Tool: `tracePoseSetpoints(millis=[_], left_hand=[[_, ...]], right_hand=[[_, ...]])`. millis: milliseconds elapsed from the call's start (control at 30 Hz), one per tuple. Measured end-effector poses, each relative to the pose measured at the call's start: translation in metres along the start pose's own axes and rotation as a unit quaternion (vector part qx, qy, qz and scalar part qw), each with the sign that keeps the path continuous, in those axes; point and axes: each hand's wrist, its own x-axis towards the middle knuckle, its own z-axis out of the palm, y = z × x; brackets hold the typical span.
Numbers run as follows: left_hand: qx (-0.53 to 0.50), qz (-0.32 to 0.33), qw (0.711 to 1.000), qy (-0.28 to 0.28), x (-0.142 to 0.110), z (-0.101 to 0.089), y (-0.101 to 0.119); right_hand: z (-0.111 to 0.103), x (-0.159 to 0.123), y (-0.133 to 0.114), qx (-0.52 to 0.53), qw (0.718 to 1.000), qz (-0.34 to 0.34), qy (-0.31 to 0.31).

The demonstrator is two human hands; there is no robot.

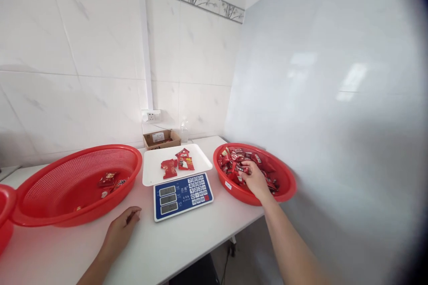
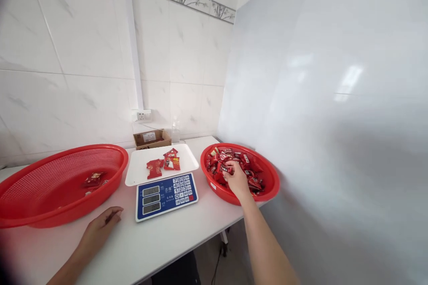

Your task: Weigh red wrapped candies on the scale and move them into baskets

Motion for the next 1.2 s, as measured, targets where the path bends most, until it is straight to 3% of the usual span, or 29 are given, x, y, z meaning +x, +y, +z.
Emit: tracePoseSetpoints(millis=[433, 933, 1200], left_hand=[[0.017, -0.004, 1.000, 0.018, -0.005, -0.001, 0.002], [0.024, -0.018, 1.000, 0.004, 0.001, -0.001, -0.005], [0.002, -0.026, 0.999, -0.020, -0.003, 0.000, -0.003]], right_hand=[[-0.005, -0.006, -0.006, 0.013, 0.997, 0.032, 0.066], [-0.005, -0.007, -0.003, 0.050, 0.997, -0.002, 0.051], [-0.008, -0.006, -0.005, 0.031, 0.997, 0.033, 0.056]])
